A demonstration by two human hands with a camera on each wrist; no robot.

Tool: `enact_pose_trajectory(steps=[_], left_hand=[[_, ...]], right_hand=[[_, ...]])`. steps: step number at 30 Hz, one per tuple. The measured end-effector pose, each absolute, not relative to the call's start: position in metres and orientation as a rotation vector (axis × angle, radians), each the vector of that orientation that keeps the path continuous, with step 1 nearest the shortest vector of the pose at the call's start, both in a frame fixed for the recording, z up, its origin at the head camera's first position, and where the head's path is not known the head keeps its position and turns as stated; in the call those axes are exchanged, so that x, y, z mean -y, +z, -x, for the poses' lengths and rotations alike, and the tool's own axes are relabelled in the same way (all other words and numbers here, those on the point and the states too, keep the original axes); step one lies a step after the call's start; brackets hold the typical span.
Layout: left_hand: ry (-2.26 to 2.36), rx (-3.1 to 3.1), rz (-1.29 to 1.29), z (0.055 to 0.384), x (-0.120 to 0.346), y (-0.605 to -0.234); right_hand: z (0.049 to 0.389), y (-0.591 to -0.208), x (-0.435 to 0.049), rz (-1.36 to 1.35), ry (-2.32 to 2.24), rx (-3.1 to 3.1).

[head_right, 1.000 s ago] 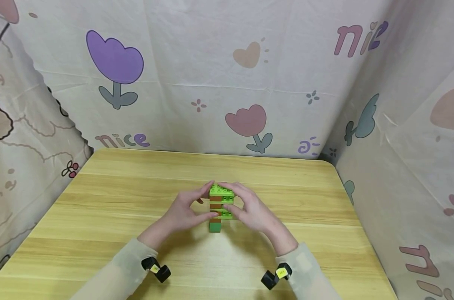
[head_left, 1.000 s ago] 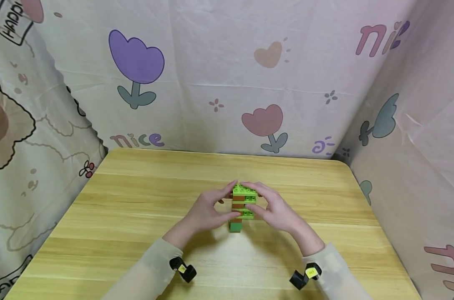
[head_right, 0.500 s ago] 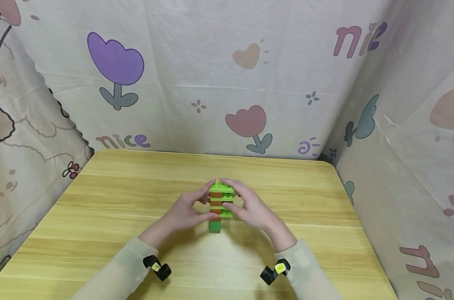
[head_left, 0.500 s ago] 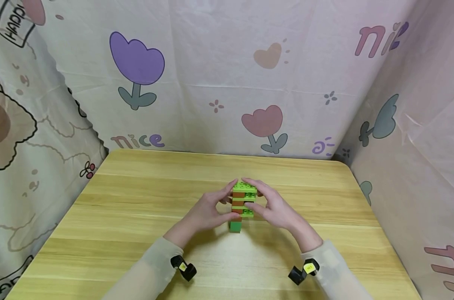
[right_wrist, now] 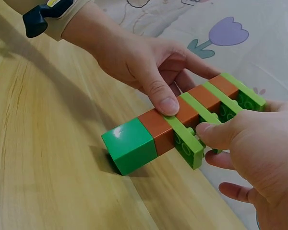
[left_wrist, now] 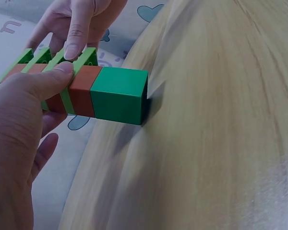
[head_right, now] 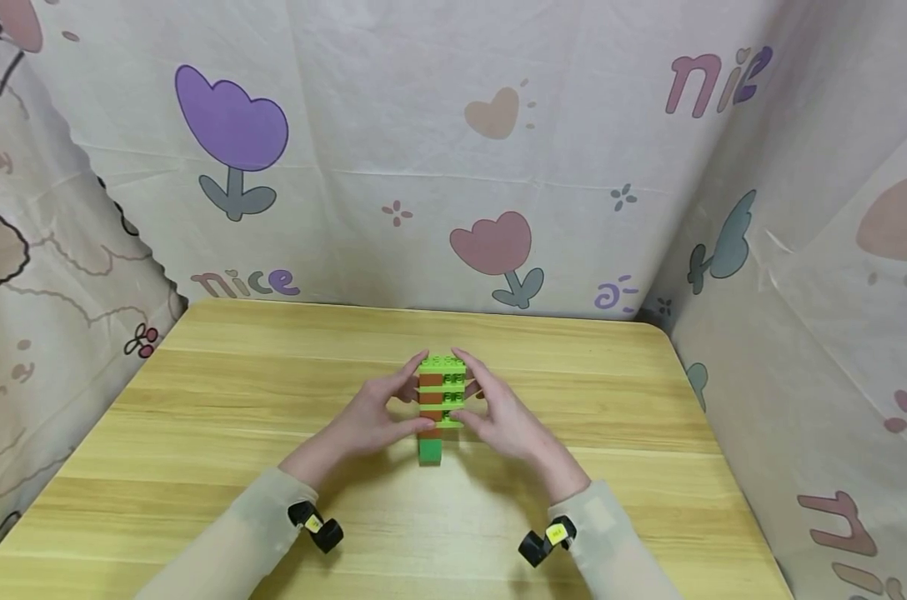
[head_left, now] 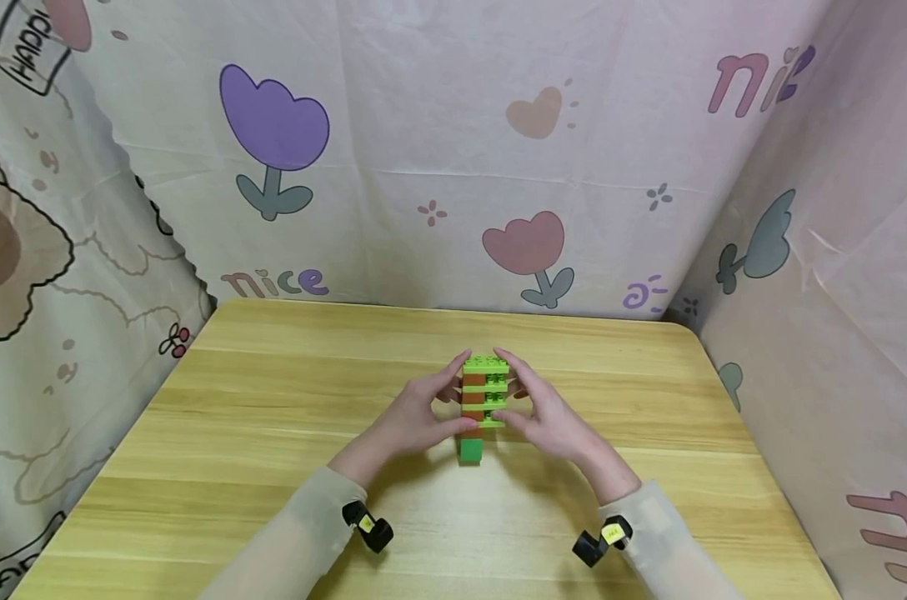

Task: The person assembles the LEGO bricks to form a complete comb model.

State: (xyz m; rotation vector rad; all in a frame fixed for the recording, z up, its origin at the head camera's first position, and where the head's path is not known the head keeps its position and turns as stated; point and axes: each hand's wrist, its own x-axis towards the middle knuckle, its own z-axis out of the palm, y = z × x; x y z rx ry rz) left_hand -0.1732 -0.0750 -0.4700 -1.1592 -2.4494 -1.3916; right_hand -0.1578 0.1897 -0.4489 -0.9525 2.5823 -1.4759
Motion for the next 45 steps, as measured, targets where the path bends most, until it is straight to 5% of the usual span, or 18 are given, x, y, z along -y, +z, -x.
enact_pose_trajectory(steps=[45], left_hand=[[-1.589, 2.759, 0.933, 0.206, 0.071, -0.479]], right_hand=[[0.191, -0.469, -0.189, 0.655, -1.522, -2.504]])
